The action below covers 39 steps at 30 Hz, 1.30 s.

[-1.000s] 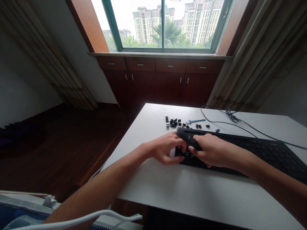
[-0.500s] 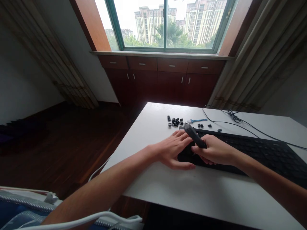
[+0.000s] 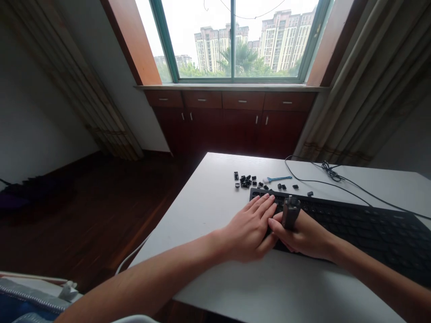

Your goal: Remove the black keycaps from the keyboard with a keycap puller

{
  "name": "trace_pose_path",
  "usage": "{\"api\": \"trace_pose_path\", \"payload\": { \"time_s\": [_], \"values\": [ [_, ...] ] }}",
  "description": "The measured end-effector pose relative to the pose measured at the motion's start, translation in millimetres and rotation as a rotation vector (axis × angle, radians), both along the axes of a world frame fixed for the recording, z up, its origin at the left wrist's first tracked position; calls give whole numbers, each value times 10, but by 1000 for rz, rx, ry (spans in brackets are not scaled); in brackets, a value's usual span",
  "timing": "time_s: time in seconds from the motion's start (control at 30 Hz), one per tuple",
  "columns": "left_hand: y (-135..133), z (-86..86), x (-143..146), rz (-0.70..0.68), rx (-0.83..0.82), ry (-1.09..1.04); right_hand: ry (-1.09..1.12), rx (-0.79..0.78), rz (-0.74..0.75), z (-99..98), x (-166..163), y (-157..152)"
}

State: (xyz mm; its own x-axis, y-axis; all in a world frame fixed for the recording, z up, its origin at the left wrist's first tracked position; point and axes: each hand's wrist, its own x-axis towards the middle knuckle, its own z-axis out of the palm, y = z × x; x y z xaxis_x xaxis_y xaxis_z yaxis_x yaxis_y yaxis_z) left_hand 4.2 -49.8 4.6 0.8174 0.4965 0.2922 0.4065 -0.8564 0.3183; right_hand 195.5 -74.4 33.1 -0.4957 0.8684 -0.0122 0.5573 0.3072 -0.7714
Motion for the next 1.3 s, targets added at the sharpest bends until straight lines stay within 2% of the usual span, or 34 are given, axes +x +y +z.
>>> {"api": "trace_pose_path", "payload": {
  "time_s": [0.2, 0.37, 0.53, 0.7, 0.83, 0.93, 1.07, 1.17, 1.3],
  "values": [
    [-12, -8, 0, -9, 40, 35, 72, 139, 41, -23, -55, 75],
    [-20, -28, -3, -22, 57, 77, 139, 191, -12, -132, -73, 40],
    [-22, -23, -3, -10, 42, 86, 219, 139, -55, -195, -54, 23],
    [-47, 27, 21, 53, -33, 62, 352, -42, -193, -197, -6, 45],
    [3, 49, -9, 41, -85, 32, 325, -39, -141, -142, 13, 29],
    [143, 63, -96, -45, -113, -15, 314, -42, -116, -97, 38, -12],
    [350, 97, -225, -224, -74, -80, 361, -86, -218, -97, 113, -44],
    [417, 133, -266, -272, -60, -134, 452, -173, -305, -125, 165, -26],
    [422, 154, -254, -325, -79, -208, 567, -211, -336, -144, 181, 0]
  ]
}}
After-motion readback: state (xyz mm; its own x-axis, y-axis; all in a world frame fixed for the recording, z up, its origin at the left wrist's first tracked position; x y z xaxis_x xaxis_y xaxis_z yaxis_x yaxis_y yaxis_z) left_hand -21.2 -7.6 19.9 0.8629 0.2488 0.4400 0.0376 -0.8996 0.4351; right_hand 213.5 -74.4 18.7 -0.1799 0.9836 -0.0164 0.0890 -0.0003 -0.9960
